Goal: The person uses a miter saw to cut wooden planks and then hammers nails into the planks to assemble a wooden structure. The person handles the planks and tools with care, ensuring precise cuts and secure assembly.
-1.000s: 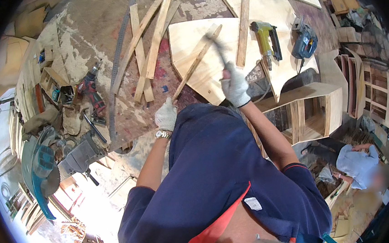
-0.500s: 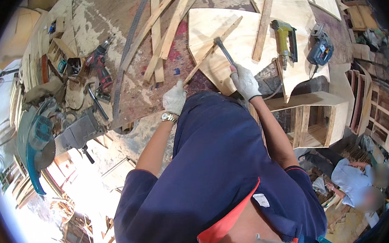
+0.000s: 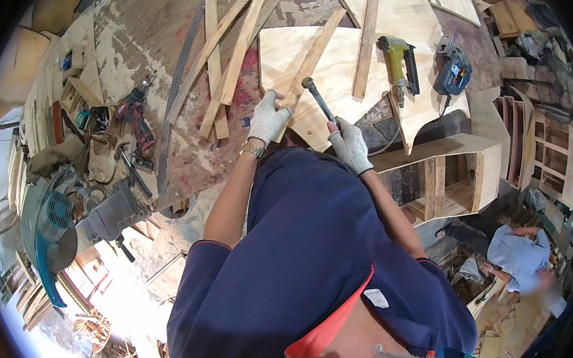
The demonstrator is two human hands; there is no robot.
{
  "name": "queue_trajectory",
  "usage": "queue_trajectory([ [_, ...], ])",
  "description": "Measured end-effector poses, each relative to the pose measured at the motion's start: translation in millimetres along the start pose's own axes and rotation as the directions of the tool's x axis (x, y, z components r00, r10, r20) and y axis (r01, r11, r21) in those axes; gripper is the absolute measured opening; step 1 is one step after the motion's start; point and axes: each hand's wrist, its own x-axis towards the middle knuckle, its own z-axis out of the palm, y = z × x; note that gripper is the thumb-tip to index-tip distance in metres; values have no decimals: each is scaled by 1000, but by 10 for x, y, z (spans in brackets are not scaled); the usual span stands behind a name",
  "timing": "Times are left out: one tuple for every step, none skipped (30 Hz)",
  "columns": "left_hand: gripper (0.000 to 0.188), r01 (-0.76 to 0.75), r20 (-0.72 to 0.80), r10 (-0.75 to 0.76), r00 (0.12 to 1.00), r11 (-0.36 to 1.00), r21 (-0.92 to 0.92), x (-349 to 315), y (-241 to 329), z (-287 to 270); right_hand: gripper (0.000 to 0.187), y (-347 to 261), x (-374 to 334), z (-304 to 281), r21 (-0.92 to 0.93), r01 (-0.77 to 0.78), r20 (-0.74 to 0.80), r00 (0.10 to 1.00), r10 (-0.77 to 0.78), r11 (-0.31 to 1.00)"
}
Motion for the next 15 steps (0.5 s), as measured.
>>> queue_trajectory([
  [65, 58, -48, -58, 997, 998, 0, 26, 39, 32, 42, 26, -10, -5, 40, -19, -12, 1000, 19, 999],
  [69, 39, -172, -16, 985, 991, 128, 21, 47, 57, 41, 50, -19, -12, 25, -32, -27, 999, 33, 999],
  [72, 5, -297, 69, 952, 970, 243, -5, 31, 92, 41, 70, -34, -14, 11, -35, -34, 999, 35, 999],
  [76, -11, -405, 165, 899, 934, 358, -41, 0, 137, 40, 83, -46, -14, -8, -31, -52, 998, 31, 999],
  [85, 9, -385, 171, 907, 906, 424, -72, -62, 149, 40, 88, -56, -11, 9, -28, -40, 999, 28, 1000],
  [85, 19, -390, 191, 901, 880, 474, -103, -131, 185, 40, 86, -64, -8, 20, -20, -36, 999, 21, 1000],
  [86, 36, -395, 201, 896, 856, 516, -151, -210, 222, 40, 79, -68, -4, 13, -40, -19, 999, 40, 999],
  [86, 55, -393, 198, 898, 835, 547, -186, -286, 255, 40, 69, -72, -1, 14, -8, 14, 1000, 8, 1000],
  [88, 80, -385, 168, 907, 831, 551, -224, -359, 283, 40, 57, -68, 3, -1, 0, 58, 998, 0, 1000],
  [88, 71, -401, 193, 896, 827, 557, -239, -423, 300, 40, 47, -63, 3, -31, -19, 111, 994, 22, 999],
  [89, 65, -404, 200, 893, 830, 554, -250, -477, 311, 41, 41, -53, 8, -40, 32, 136, 990, -26, 999],
  [89, 82, -391, 166, 905, 834, 545, -259, -518, 320, 41, 39, -39, 16, -47, 73, 146, 987, -66, 996],
  [90, 64, -403, 198, 894, 832, 551, -257, -544, 329, 42, 43, -20, 28, -63, 95, 166, 983, -84, 993],
  [92, 72, -402, 189, 896, 832, 550, -252, -557, 334, 42, 51, 6, 47, -49, 169, 152, 975, -160, 984],
  [93, 69, -402, 185, 897, 838, 541, -249, -562, 334, 43, 64, 29, 76, -63, 142, 159, 979, -130, 988],
])
